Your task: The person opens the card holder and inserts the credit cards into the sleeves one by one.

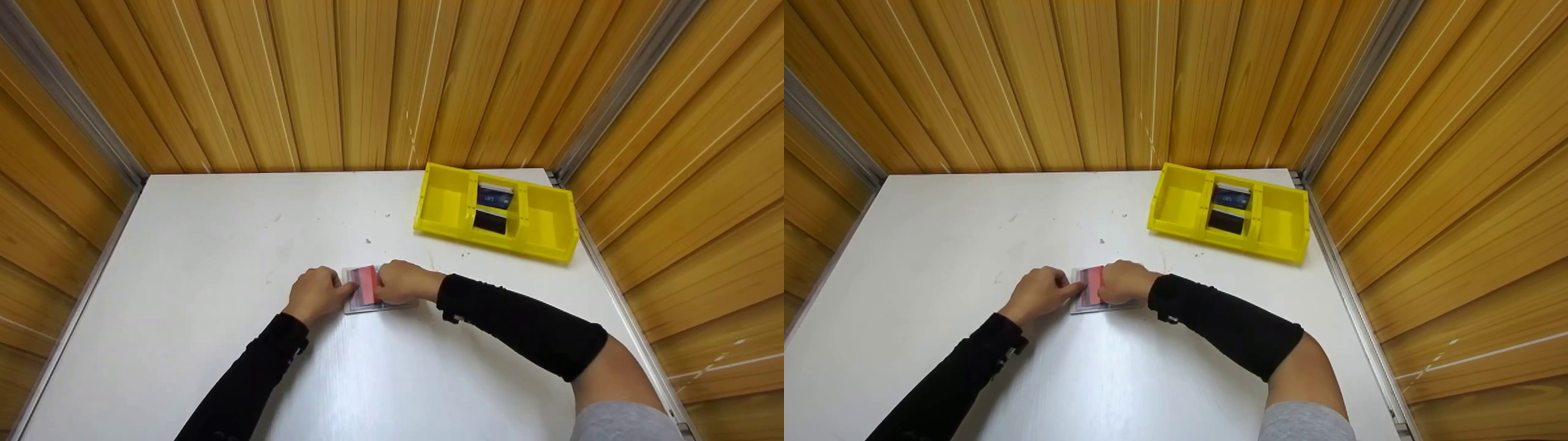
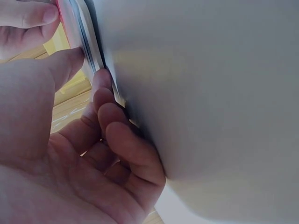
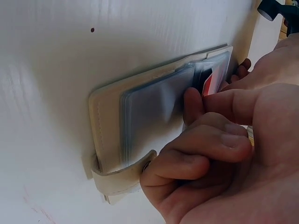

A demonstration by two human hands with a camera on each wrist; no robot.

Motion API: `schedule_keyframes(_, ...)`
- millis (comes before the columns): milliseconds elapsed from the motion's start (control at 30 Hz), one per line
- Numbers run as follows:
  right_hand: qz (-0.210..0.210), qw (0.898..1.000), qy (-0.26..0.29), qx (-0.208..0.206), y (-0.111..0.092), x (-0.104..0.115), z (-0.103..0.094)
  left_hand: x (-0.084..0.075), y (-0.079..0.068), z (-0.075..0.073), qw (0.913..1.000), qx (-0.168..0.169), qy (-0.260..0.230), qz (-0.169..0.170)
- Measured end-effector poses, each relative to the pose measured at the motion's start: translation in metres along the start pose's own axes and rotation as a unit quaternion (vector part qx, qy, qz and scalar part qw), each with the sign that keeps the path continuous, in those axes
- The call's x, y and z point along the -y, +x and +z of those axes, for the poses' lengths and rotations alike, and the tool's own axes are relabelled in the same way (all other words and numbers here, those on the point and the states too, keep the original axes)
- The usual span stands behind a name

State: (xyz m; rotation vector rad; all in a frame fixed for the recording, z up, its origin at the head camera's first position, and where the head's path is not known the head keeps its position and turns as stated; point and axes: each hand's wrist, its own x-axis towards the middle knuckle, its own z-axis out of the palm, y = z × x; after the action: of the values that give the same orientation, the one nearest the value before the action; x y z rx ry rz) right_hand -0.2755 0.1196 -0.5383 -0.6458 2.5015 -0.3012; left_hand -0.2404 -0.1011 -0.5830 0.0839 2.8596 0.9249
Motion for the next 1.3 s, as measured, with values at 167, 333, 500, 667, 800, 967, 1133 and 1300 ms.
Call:
schedule_keyframes(167, -0.001, 1.0, 0.008, -0.002, 0.001, 0.003, 0.003, 0.001, 0.0, 0.0, 1.0, 0.0, 0.0, 0.002)
schedule_keyframes(333, -0.003, 1.0, 0.008, -0.008, 0.001, 0.007, 0.003, 0.001, 0.0, 0.001, 1.0, -0.003, -0.003, 0.007)
schedule_keyframes(500, -0.012, 1.0, 0.009, -0.008, 0.001, 0.006, 0.002, 0.001, 0.001, 0.0, 1.0, 0.0, -0.001, 0.005)
schedule_keyframes(667, -0.03, 0.999, 0.013, -0.012, 0.002, 0.005, 0.002, 0.001, 0.001, 0.0, 1.0, 0.003, 0.005, 0.001)
schedule_keyframes(800, -0.042, 0.999, 0.019, -0.014, 0.001, 0.004, 0.002, 0.001, 0.001, 0.0, 1.0, 0.001, 0.002, 0.001)
schedule_keyframes(967, -0.036, 0.999, 0.021, -0.017, -0.002, -0.002, -0.002, 0.0, 0.002, 0.001, 1.0, -0.005, 0.002, 0.007)
schedule_keyframes(1133, -0.026, 0.999, -0.001, -0.045, -0.004, -0.01, -0.009, -0.001, 0.001, 0.003, 0.9998, -0.016, 0.003, 0.011)
schedule_keyframes(1300, -0.002, 0.996, -0.035, -0.081, -0.005, -0.018, -0.017, -0.006, 0.001, 0.006, 0.9998, -0.018, 0.0, 0.009)
